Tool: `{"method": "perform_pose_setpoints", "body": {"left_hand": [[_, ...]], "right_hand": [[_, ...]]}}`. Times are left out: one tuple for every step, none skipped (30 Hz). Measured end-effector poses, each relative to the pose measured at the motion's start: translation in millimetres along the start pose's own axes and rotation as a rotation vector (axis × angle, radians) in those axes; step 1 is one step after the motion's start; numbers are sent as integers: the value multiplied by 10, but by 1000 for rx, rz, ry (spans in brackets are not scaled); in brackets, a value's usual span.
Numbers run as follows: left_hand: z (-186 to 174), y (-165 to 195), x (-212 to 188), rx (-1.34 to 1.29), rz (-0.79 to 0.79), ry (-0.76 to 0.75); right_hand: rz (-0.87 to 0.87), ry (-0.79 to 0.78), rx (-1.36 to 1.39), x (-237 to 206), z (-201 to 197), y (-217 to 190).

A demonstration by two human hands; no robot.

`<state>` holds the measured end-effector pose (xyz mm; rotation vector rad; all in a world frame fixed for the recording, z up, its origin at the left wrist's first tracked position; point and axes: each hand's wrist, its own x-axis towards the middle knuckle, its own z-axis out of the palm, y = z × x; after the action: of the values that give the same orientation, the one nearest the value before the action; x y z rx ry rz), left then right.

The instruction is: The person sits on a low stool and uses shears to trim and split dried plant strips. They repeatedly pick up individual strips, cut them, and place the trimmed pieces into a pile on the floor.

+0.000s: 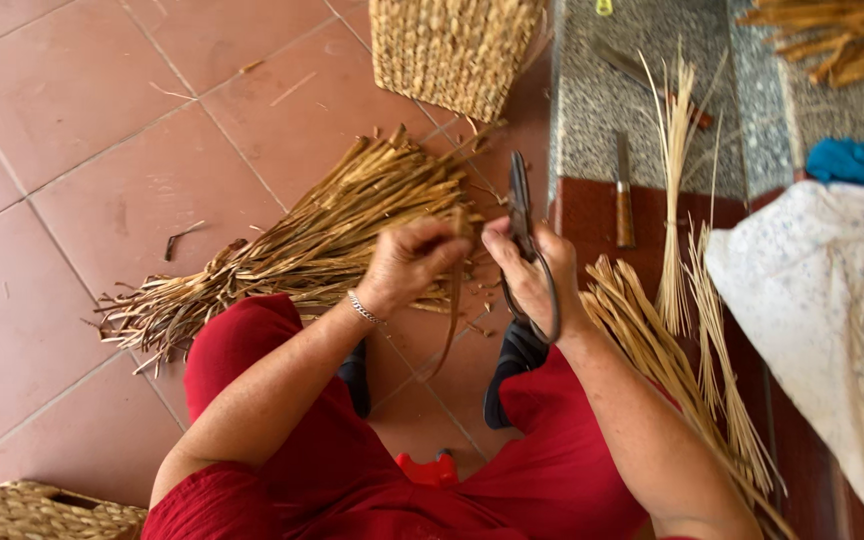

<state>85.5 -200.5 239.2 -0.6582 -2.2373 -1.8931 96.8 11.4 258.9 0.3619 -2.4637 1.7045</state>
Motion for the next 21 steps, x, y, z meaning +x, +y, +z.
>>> {"method": "perform_pose_setpoints", "body": {"left_hand": [[-29,38,32,162,47,35],[-60,75,77,322,98,67],[-85,121,100,327,166,108],[-111,162,134,331,237,153],[-119,200,171,316,263,170],[-96,231,210,302,289,186],[-49,250,271,74,252,181],[23,258,341,-154,208,174],[118,258,408,-380,155,166],[209,252,469,-543,39,185],[282,235,542,-700,-83,205],[366,208,616,-851,-209,224],[479,172,672,-924,-248,182],[617,124,716,-996,-286,142],[772,62,772,-1069,-322,103],[972,-15,850,-1151,-398,44],[1198,-101,899,-1230,-476,-11],[1444,-189,889,-1203,-570,-10],[1724,-282,863,-1175,-661,-6],[2025,-375,816,-1181,-723,3],[2305,-474,767,-1185,-783,11]], "right_hand": [[4,29,-3,-27,2,-12],[8,60,-7,-52,-5,-29],[8,93,3,-68,-21,-51],[2,126,13,-71,-39,-73],[-8,158,20,-77,-63,-103],[-64,184,32,-109,-93,-133],[-121,209,44,-145,-116,-170],[-179,232,53,-177,-143,-206],[-269,240,28,-194,-159,-239],[-357,244,3,-212,-168,-274],[-445,245,-21,-228,-186,-310],[-483,236,-62,-258,-226,-349],[-519,224,-102,-303,-276,-395],[-557,211,-142,-345,-322,-439],[-568,218,-140,-375,-357,-484],[-581,222,-138,-403,-391,-527],[-592,222,-132,-411,-438,-556],[-597,227,-141,-409,-493,-570],[-603,229,-148,-393,-544,-574],[-610,229,-151,-369,-583,-568],[-580,238,-153,-336,-610,-548]]}}
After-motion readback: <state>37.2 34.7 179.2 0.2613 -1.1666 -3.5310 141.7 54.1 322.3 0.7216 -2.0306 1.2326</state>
